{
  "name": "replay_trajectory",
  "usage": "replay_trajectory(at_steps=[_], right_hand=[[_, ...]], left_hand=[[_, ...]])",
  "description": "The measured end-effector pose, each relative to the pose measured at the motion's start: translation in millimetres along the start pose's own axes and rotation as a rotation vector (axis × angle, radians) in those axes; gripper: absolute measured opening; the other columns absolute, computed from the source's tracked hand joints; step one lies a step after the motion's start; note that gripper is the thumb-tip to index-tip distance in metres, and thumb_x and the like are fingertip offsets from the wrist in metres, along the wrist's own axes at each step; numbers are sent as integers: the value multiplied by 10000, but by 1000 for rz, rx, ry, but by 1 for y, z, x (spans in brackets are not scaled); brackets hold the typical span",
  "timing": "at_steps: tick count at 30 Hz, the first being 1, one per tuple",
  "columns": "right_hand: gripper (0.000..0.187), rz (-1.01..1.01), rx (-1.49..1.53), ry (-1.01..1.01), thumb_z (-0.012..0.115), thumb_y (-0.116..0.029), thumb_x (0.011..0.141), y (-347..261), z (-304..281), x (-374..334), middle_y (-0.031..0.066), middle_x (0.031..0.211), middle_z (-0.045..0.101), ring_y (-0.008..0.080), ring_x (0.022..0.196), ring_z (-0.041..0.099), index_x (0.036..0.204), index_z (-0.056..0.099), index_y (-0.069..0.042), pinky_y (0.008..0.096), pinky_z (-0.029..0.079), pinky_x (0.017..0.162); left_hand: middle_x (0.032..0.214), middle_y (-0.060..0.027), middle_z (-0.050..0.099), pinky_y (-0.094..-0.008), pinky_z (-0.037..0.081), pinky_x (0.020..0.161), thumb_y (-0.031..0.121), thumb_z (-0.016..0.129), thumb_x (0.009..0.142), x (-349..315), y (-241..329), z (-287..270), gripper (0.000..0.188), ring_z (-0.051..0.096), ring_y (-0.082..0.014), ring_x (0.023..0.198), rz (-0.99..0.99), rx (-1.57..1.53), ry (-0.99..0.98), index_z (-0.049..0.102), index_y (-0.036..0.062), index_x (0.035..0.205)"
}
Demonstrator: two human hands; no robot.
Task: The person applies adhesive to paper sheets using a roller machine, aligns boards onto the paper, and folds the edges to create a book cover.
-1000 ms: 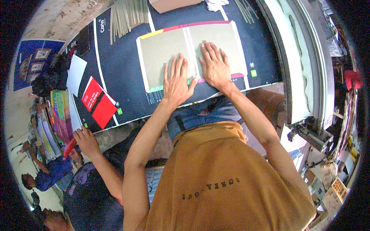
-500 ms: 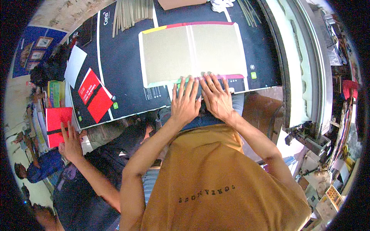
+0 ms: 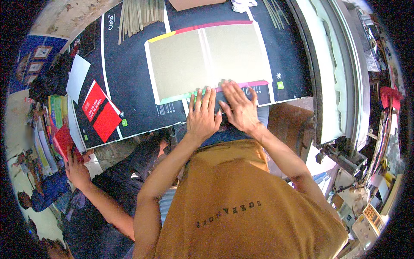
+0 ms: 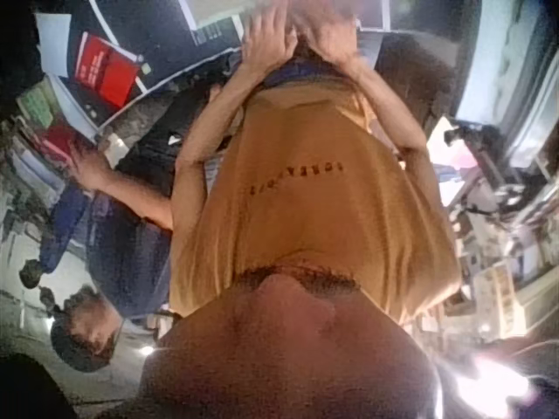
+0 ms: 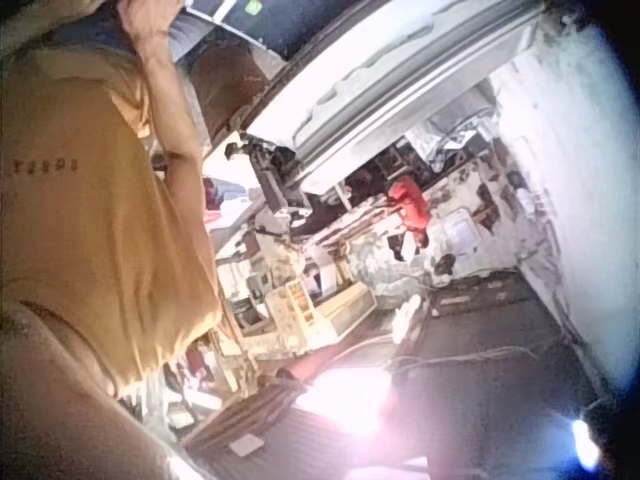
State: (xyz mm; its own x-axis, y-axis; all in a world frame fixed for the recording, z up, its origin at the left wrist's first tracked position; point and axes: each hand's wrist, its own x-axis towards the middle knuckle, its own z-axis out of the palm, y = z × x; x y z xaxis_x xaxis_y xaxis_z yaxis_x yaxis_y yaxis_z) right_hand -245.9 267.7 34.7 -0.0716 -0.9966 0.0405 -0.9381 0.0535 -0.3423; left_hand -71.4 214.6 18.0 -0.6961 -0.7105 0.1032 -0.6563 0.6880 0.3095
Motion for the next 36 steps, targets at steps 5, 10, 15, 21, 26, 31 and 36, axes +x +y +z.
replay_trajectory(at_steps=[5,10,15,21,26,31,36], right_hand=[[695,47,-127,195,548,-465,1000,39,-14,59,133,1618,382,294,1500,349,1574,374,-114,579,243,1190],[700,-7,-207,147,495,-514,1002,57,-2,87,121,1639,342,312,1505,327,1567,382,-116,554,235,1212],[671,48,-226,58,443,-499,1029,52,-8,92,114,1637,341,303,1518,298,1570,363,-110,550,217,1221],[665,56,-204,61,468,-465,1028,48,-6,96,117,1649,322,313,1523,292,1590,344,-131,568,197,1224],[785,-13,-160,27,520,-545,986,58,-10,93,125,1673,277,319,1548,245,1615,299,-131,516,172,1246],[807,-17,-199,15,544,-512,980,70,-23,96,173,1651,304,357,1533,266,1604,296,-64,504,202,1239],[732,-52,-184,24,531,-451,998,70,-16,101,165,1632,337,349,1520,285,1580,340,-49,489,221,1222]], left_hand=[[1532,-224,436,-564,263,1202,416,550,950,14,1,-10,756,396,-439,1416,11,8,17,371,-28,1535],[1599,-241,334,-586,201,1216,625,595,899,76,-32,-20,946,291,-439,1484,3,-131,43,345,-16,1549],[1654,-233,245,-618,123,1227,663,546,931,82,-46,-14,950,192,-431,1540,73,-5,-47,318,-1,1572],[1657,-201,260,-612,95,1237,527,534,972,81,-45,-18,805,198,-412,1542,4,71,-76,348,9,1560],[1640,-223,284,-563,198,1233,517,487,994,70,-66,-14,779,240,-393,1531,-16,-31,-21,364,-19,1545],[1599,-262,331,-533,256,1228,463,507,1008,66,-117,-32,700,299,-442,1491,0,99,-60,446,-78,1448],[1482,-258,473,-508,344,1180,360,585,973,63,-120,-37,559,446,-421,1384,-2,168,-40,545,-77,1320]])
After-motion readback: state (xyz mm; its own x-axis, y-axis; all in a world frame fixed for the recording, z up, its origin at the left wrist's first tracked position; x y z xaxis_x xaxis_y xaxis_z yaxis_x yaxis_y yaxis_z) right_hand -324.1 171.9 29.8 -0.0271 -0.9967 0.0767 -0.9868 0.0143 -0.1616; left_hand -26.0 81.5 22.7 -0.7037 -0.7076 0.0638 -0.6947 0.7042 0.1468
